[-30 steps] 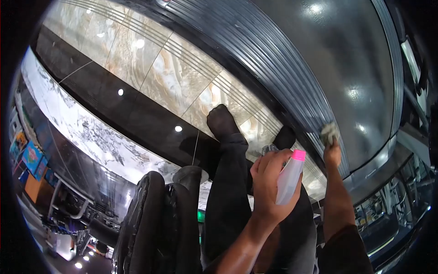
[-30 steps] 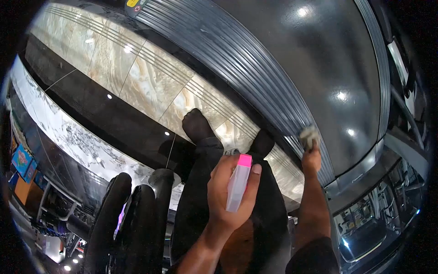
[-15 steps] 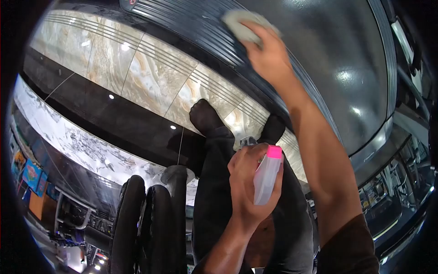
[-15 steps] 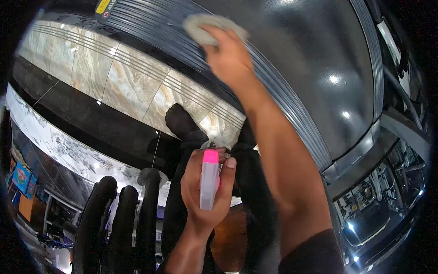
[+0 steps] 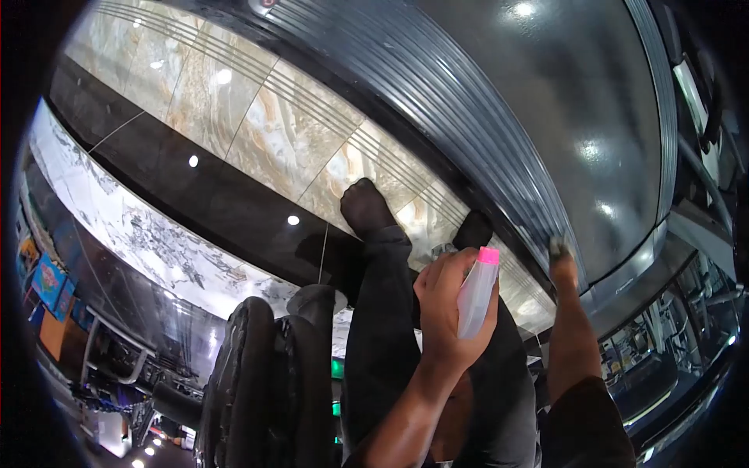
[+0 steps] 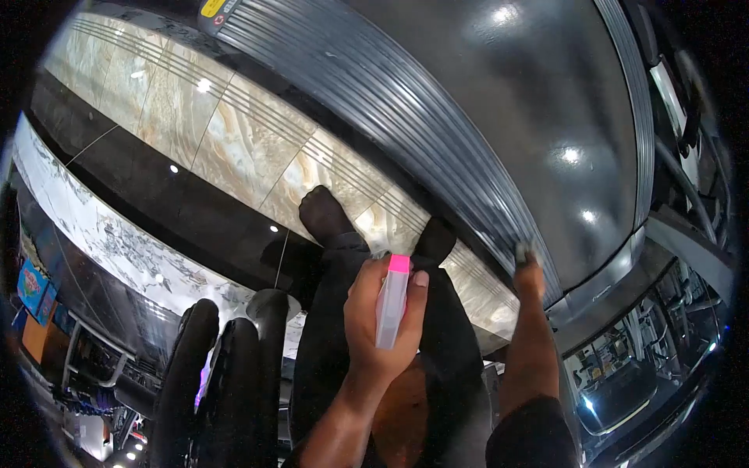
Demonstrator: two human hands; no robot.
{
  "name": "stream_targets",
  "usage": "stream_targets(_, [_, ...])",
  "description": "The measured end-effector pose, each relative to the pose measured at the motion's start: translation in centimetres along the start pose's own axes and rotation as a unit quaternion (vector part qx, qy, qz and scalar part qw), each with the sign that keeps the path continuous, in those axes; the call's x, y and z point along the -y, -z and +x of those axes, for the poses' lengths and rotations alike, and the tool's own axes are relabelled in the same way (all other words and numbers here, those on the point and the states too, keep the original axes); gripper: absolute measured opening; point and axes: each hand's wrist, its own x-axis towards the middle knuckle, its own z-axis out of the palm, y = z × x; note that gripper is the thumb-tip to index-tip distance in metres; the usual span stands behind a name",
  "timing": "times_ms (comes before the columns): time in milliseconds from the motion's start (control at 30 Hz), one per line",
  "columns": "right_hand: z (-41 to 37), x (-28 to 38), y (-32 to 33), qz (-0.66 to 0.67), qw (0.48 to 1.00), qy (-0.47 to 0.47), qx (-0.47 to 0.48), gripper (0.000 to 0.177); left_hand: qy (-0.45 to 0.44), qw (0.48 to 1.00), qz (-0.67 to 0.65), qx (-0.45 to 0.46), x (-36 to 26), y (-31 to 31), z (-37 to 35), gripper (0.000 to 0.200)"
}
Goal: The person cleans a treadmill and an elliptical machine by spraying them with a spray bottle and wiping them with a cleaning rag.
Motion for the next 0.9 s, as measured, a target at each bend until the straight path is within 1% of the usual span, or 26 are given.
stream_targets(33, [2.5,-5.2,-2.5,0.009,0.999,-0.019,0.025,0.050,0.024,0.999,-0.006,0.022,0.0,0.0,-0.4,0.039])
stream_targets(67, [2.2,-6.3,-1.8,0.030,0.995,-0.092,-0.015,0.053,0.002,1.000,0.003,0.021,0.2,-0.1,-0.9,0.039])
stream_targets(133, [5.7,-12.1,-5.7,0.191,0.974,-0.040,-0.116,0.056,-0.055,0.998,0.018,0.012,0.7,-0.7,-0.9,0.040])
stream_targets(200, [9.2,-10.5,-7.4,0.164,0.967,0.020,-0.193,0.059,-0.027,0.998,0.029,0.045,0.6,-0.6,-1.5,0.041])
stream_targets(267, [7.7,0.0,-4.8,0.280,0.934,0.058,-0.214,0.055,-0.019,0.998,0.024,0.047,0.9,-1.3,-1.8,0.041])
stream_targets(300, [6.6,5.8,-3.0,0.335,0.912,0.080,-0.222,0.054,-0.006,0.998,0.036,0.045,0.5,-1.5,-1.8,0.036])
stream_targets(333, [7.9,10.7,-3.6,0.342,0.854,0.152,-0.362,0.053,-0.017,0.998,0.036,0.038,0.7,-2.0,-1.8,0.035])
stream_targets(367, [2.6,17.6,1.8,0.424,0.852,0.110,-0.286,0.052,-0.026,0.999,0.037,0.030,1.1,-2.4,-2.0,0.033])
stream_targets(433, [1.8,24.8,3.7,0.513,0.804,0.204,-0.221,0.047,-0.050,0.998,0.045,0.014,2.5,-2.8,-2.6,0.029])
stream_targets(467, [-3.1,28.2,8.8,0.525,0.797,0.220,-0.202,0.044,-0.021,0.999,0.041,0.023,2.3,-2.7,-2.8,0.025])
stream_targets(533, [-4.7,32.5,10.6,0.497,0.761,0.344,-0.234,0.039,0.036,0.998,0.033,0.038,2.0,-2.1,-2.7,0.016])
stream_targets(600, [-6.0,34.7,11.3,0.477,0.728,0.461,-0.173,0.043,0.023,0.999,0.034,0.022,2.6,-2.0,-2.4,0.016])
stream_targets(667, [-6.4,32.8,11.9,0.320,0.802,0.474,-0.172,0.046,0.014,0.999,0.046,0.007,3.0,-2.0,-2.8,0.016])
stream_targets(700, [-6.6,30.9,11.8,0.235,0.834,0.470,-0.169,0.047,0.036,0.998,0.045,0.016,2.5,-2.1,-2.8,0.016])
stream_targets(733, [-5.6,28.5,9.9,0.217,0.843,0.451,-0.198,0.052,0.059,0.995,0.083,0.022,1.4,-2.2,-2.6,0.017])
stream_targets(767, [-4.1,25.4,7.3,0.198,0.850,0.431,-0.228,0.057,0.061,0.996,0.059,0.018,1.4,-2.4,-2.7,0.016])
stream_targets(800, [-3.8,21.5,6.0,0.142,0.905,0.363,-0.172,0.060,0.063,0.997,0.036,0.012,1.3,-2.5,-2.7,0.015])
stream_targets(833, [-2.4,16.9,2.6,0.146,0.907,0.332,-0.215,0.060,0.068,0.997,0.035,0.014,1.1,-2.6,-2.8,0.015])
stream_targets(867, [0.1,11.4,-1.6,0.091,0.933,0.278,-0.210,0.056,0.072,0.997,0.033,0.012,0.9,-2.8,-2.8,0.015])
stream_targets(900, [0.8,6.6,-3.1,0.076,0.965,0.196,-0.157,0.051,0.076,0.997,0.031,0.006,0.8,-2.8,-2.7,0.016])
